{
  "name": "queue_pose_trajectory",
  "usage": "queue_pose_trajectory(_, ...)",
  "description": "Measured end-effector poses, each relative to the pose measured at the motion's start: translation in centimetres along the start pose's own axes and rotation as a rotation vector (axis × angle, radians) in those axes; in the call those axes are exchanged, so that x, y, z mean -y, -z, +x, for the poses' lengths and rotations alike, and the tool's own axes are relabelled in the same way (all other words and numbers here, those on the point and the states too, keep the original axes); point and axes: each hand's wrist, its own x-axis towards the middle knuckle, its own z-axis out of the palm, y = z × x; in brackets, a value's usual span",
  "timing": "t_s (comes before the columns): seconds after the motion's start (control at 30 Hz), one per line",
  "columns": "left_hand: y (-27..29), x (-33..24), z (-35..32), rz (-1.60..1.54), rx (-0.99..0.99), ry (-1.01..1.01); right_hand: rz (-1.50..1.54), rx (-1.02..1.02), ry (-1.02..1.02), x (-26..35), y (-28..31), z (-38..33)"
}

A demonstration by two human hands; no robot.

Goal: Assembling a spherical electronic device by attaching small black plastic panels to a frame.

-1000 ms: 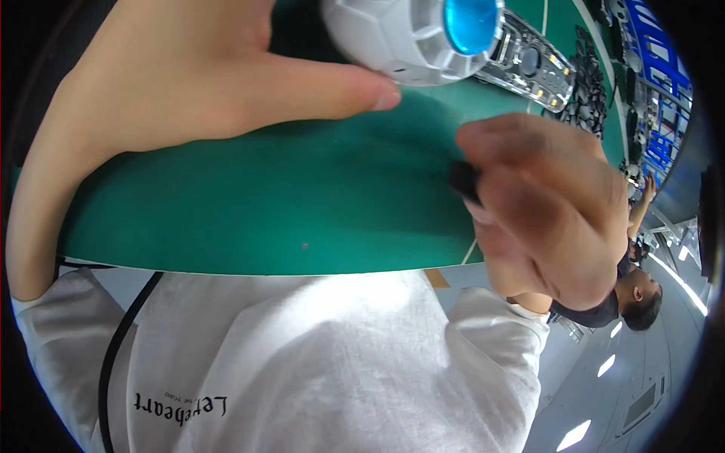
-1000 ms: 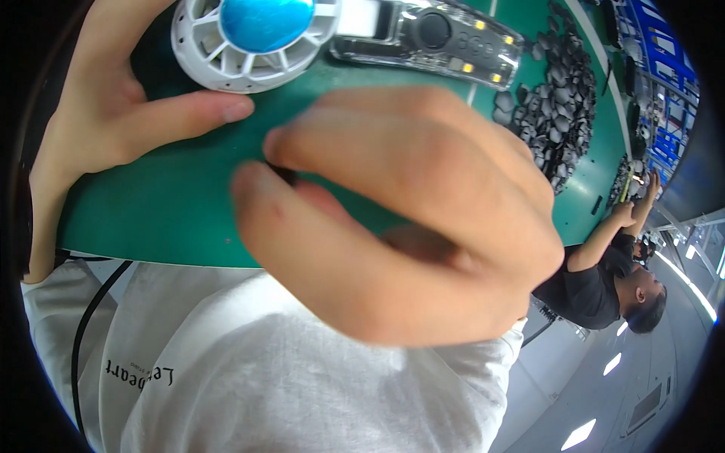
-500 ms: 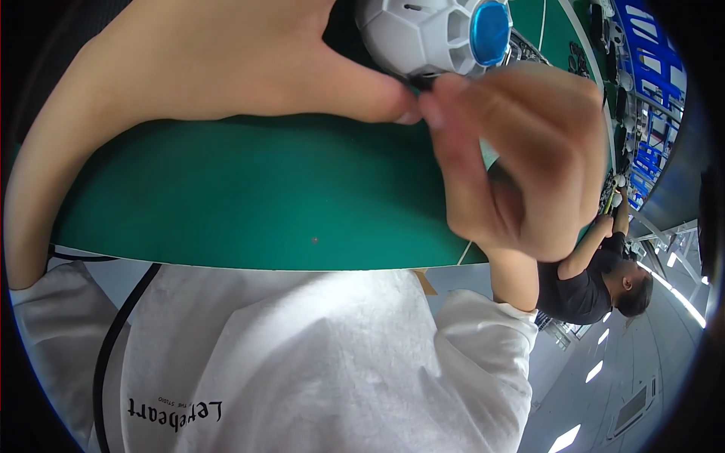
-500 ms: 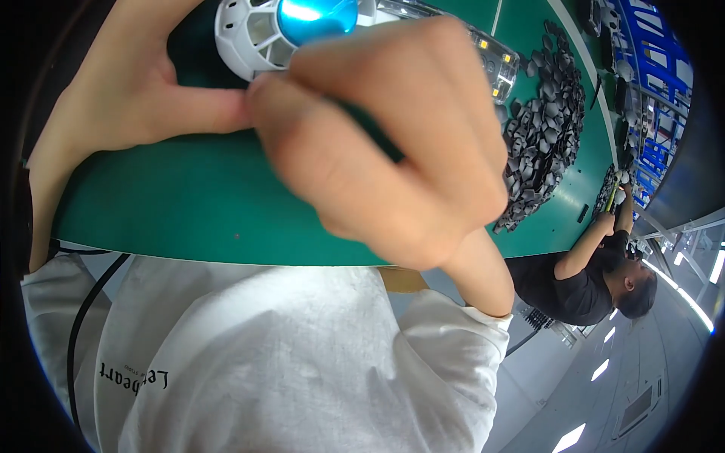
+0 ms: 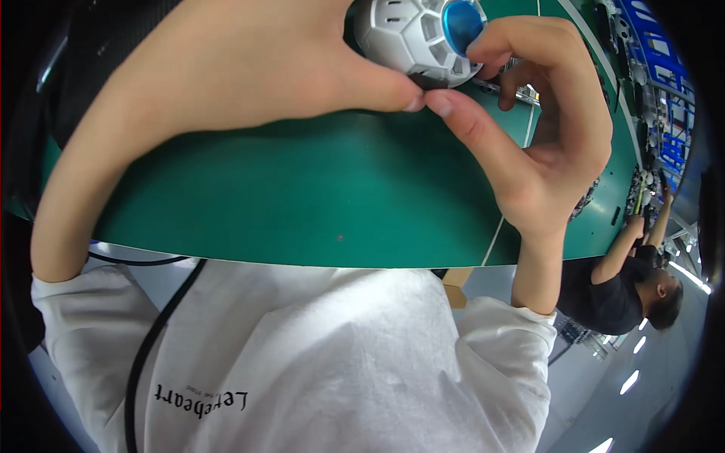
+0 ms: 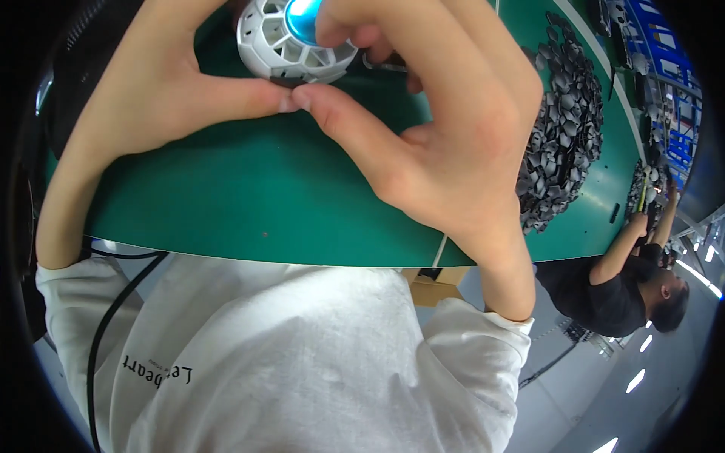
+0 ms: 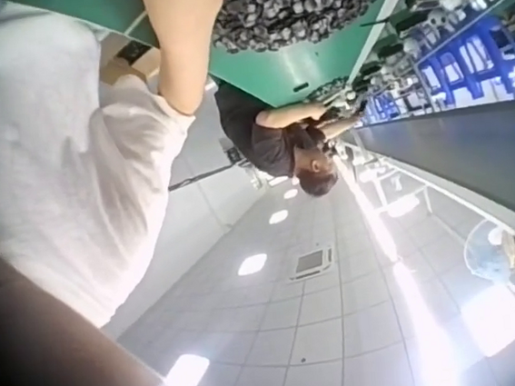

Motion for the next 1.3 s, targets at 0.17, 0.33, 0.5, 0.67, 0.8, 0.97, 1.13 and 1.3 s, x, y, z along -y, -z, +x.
queue_pose_trajectory(0.17,-0.5,0.0,0.7,0.042,-0.067,-0.09,-0.085,0.035,-0.014,0.1,-1.2,-0.3)
queue_pose_trajectory(0.33,0.2,-1.3,2.1,0.022,-0.013,-0.096,-0.14,0.037,-0.069,1.1,-0.4,1.1)
queue_pose_trajectory(0.5,0.2,-2.7,2.6,-0.002,0.086,0.059,-0.126,0.066,-0.023,0.7,-0.5,0.4)
queue_pose_trajectory(0.67,0.4,-3.8,3.1,-0.024,0.104,0.089,-0.177,0.238,-0.003,0.3,0.6,1.4)
queue_pose_trajectory(0.8,0.3,-3.7,4.4,0.037,0.126,0.062,-0.151,0.135,-0.024,-0.4,1.0,1.4)
queue_pose_trajectory(0.97,0.6,-3.7,5.8,-0.016,0.186,0.071,-0.185,0.07,-0.067,-0.1,3.0,2.2)
queue_pose_trajectory(1.13,1.5,-1.8,5.5,-0.093,0.117,-0.073,-0.037,0.108,-0.533,-0.1,10.1,1.6)
queue_pose_trajectory(1.3,1.2,-1.4,5.2,0.086,0.106,-0.274,-0.55,0.121,-0.308,-0.9,13.8,-2.6)
